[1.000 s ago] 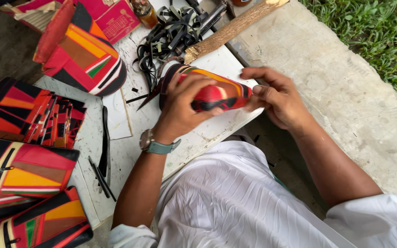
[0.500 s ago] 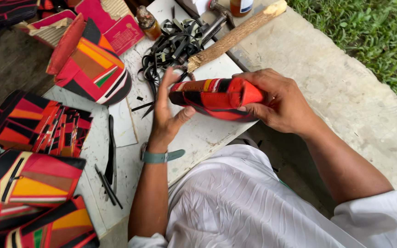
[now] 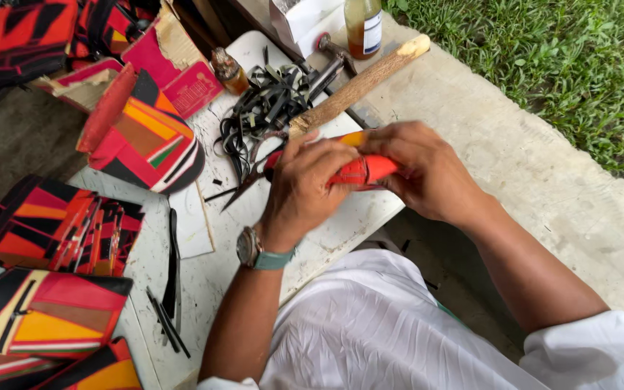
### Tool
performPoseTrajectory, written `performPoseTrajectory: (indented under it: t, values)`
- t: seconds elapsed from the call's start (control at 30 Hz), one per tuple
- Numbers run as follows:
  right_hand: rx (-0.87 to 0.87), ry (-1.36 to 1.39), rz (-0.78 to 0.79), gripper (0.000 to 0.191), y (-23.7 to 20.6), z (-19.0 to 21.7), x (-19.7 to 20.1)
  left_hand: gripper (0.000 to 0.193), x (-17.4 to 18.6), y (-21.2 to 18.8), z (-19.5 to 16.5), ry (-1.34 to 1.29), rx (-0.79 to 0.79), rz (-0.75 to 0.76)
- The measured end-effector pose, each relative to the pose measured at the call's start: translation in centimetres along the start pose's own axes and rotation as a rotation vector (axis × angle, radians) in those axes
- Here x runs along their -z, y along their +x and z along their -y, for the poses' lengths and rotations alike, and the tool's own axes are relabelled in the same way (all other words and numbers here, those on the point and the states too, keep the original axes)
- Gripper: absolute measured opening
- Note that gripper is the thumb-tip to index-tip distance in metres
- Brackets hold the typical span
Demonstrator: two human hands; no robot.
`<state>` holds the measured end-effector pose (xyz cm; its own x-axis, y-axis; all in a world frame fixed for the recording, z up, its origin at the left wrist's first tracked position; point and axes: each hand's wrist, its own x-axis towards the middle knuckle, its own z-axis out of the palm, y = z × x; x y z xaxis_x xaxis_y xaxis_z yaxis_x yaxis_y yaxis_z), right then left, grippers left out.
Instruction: The person works on a colorful patchwork leather bag at an outdoor table, pressing and shaping its edges and seams by hand, turning the bag right-side out, and trimming loose threads with scissors. They then set the finished bag on the table and pick up another bag to continue working.
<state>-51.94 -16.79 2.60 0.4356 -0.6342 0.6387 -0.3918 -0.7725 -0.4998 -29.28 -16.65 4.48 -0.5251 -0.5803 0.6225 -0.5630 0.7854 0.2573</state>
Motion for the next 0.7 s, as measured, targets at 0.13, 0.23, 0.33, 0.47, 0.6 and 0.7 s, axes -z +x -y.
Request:
performPoseTrajectory:
  t: [0.13,0.23,0.33,0.47,0.6,0.7]
  values:
    - [-0.157,-0.108,-0.061,0.056,-0.8,1.9,0.9,0.050,0.4,-0.1,-0.4,-0.115,0.081,0.018]
    - [-0.245,-0.061,-0.026,0.053,-1.5,3.2,1.3,0.054,0.7,-0.5,-1.2,-0.153,0.044,0.024]
    - [-0.206,-0.092,-0.071,0.046,-2.0,3.7,1.2,0.046,0.1,-0.6,-1.4,-0.131,-0.012,-0.022]
    - [-0.227,0.038,-0.094,0.035,-2.2,2.3,0.8,0.034,-2.1,-0.7,-0.9,-0.144,0.002,-0.110]
    - [-0.248,0.077,-0.066,0.030,-2.2,-0.3,0.4,0.030,-3.8,-0.3,0.0,-0.214,0.035,-0.163]
    - [-0.284,0.186,-0.080,0.030,-2.6,-1.1,0.2,0.036,-3.9,0.1,0.2,-0.262,0.066,-0.112]
